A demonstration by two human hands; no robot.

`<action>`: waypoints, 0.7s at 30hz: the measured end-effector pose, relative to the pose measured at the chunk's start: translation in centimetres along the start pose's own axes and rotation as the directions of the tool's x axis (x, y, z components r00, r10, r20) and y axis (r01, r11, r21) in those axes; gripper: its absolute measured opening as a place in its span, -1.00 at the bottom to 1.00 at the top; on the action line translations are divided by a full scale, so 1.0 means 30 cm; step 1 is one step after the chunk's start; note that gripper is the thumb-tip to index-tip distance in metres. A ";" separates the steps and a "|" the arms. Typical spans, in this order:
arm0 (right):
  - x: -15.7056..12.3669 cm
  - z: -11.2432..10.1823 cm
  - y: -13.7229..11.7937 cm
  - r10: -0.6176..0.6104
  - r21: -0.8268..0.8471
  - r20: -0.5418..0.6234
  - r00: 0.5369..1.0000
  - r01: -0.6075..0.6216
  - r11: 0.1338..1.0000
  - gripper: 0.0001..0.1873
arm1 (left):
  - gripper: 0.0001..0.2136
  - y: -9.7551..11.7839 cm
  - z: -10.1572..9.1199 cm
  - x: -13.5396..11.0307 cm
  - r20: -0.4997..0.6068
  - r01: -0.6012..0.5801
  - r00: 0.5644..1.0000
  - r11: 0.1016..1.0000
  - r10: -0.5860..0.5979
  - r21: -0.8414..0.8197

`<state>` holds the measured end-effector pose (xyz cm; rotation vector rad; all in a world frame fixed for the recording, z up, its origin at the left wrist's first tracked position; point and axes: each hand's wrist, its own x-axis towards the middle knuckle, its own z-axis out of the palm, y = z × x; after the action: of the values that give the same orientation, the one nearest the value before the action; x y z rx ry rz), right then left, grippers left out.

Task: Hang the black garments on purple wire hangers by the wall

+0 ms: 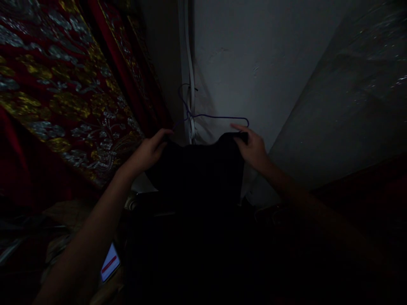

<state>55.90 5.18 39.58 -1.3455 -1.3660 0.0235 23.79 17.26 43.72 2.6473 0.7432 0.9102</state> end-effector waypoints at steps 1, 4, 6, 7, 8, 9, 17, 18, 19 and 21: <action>0.036 -0.026 0.030 0.041 0.015 -0.086 0.995 -0.040 0.999 -0.46 | -0.55 0.001 -0.002 -0.004 -0.010 0.016 1.000 1.000 -0.016 -0.010; 0.137 -0.077 0.109 0.177 -0.006 -0.094 0.980 -0.178 0.984 -0.56 | -0.55 0.006 -0.012 -0.010 -0.047 0.030 0.998 0.999 -0.030 -0.012; 0.179 -0.084 0.130 0.193 -0.091 -0.059 0.979 -0.198 0.976 -0.78 | -0.60 0.006 -0.019 -0.009 -0.067 0.026 0.997 1.000 -0.025 0.014; 0.190 -0.081 0.131 0.176 -0.118 -0.067 0.982 -0.183 0.976 -0.77 | -0.62 0.004 -0.021 -0.008 -0.083 0.026 0.996 0.999 -0.024 0.030; 0.197 -0.076 0.127 0.155 -0.124 -0.095 0.983 -0.166 0.978 -0.76 | -0.63 0.002 -0.021 -0.008 -0.103 0.029 0.994 0.999 -0.024 0.045; 0.199 -0.070 0.120 0.141 -0.112 -0.134 0.981 -0.156 0.981 -0.78 | -0.64 0.000 -0.020 -0.007 -0.123 0.030 0.992 0.998 -0.023 0.055; 0.155 -0.126 0.099 0.390 0.027 0.191 0.901 -0.402 0.915 -0.76 | -0.77 -0.051 -0.016 0.020 -0.301 -0.039 0.950 0.985 0.088 0.166; 0.144 -0.148 0.096 0.416 0.079 0.282 0.864 -0.453 0.888 -0.75 | -0.78 -0.065 -0.020 0.023 -0.355 -0.008 0.932 0.987 0.066 0.162; 0.133 -0.168 0.091 0.432 0.126 0.351 0.831 -0.499 0.857 -0.73 | -0.79 -0.078 -0.023 0.026 -0.401 0.033 0.916 0.989 0.029 0.147; 0.107 -0.193 0.077 0.430 0.181 0.386 0.816 -0.524 0.832 -0.73 | -0.78 -0.096 -0.020 0.030 -0.417 0.132 0.905 0.987 -0.083 0.091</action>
<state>62.40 4.39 42.11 -1.4515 -1.1940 0.7970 22.92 20.21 43.55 2.5016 1.0557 1.4595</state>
